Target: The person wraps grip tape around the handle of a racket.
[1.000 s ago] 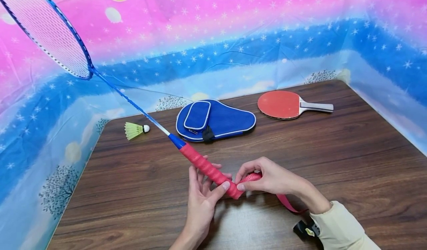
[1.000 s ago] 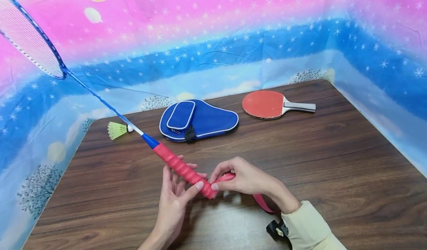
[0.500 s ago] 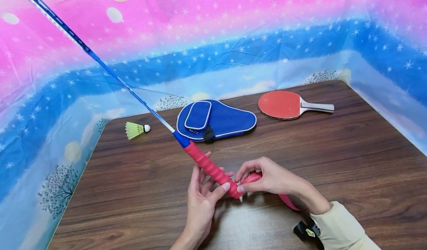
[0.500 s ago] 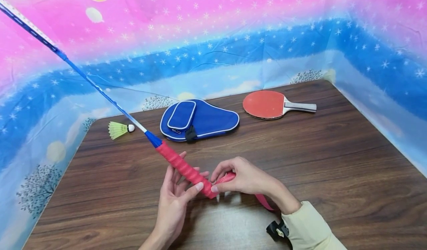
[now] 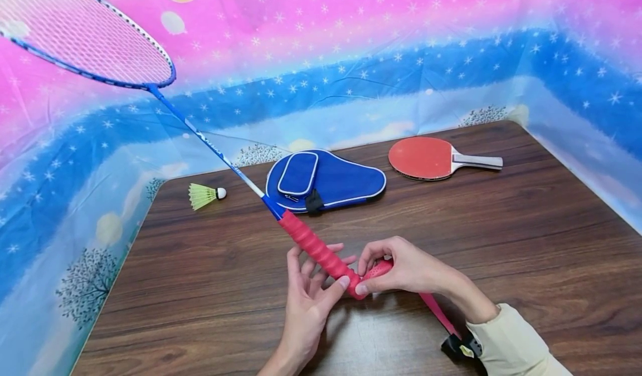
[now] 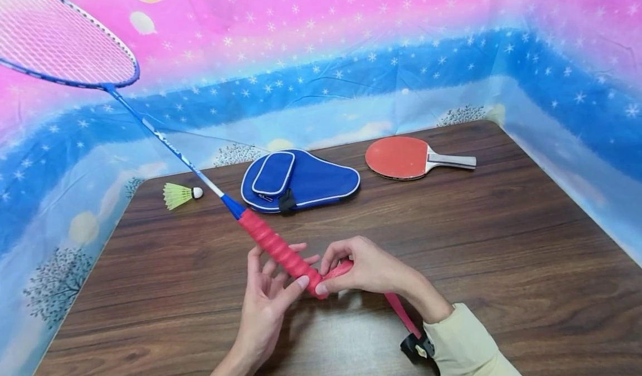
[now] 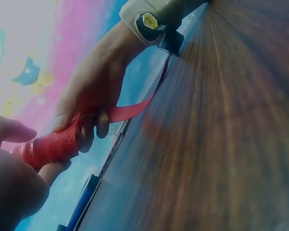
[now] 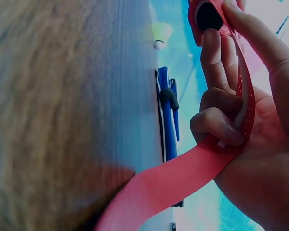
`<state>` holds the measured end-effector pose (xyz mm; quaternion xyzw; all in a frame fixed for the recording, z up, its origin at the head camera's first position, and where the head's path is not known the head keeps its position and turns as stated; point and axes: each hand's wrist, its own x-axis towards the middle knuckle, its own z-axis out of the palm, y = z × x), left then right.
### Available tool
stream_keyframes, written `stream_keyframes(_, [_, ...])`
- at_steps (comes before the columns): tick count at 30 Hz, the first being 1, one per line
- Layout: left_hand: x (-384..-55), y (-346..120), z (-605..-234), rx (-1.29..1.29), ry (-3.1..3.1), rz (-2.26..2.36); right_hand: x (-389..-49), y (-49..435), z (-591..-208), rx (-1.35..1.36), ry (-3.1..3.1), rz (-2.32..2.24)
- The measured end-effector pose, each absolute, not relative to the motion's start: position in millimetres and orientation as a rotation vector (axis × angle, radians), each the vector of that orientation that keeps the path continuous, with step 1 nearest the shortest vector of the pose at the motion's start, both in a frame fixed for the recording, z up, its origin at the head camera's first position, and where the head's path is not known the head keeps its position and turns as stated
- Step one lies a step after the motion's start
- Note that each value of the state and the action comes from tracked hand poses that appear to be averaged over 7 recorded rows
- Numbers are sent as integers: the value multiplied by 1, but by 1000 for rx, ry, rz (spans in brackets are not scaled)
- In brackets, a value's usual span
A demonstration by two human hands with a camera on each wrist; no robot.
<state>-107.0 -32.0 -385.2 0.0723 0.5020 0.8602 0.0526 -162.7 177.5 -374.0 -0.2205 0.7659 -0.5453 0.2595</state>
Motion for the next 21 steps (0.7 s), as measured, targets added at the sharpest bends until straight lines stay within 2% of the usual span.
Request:
stream_keyframes(6, [-108,-32,-385,152,1559,2579,-163,177,-374,-618,2053,-1493])
stream_keyframes(21, [-109,-34,-386,185,1559,2658,-165,178,-374,-736,2076,-1511])
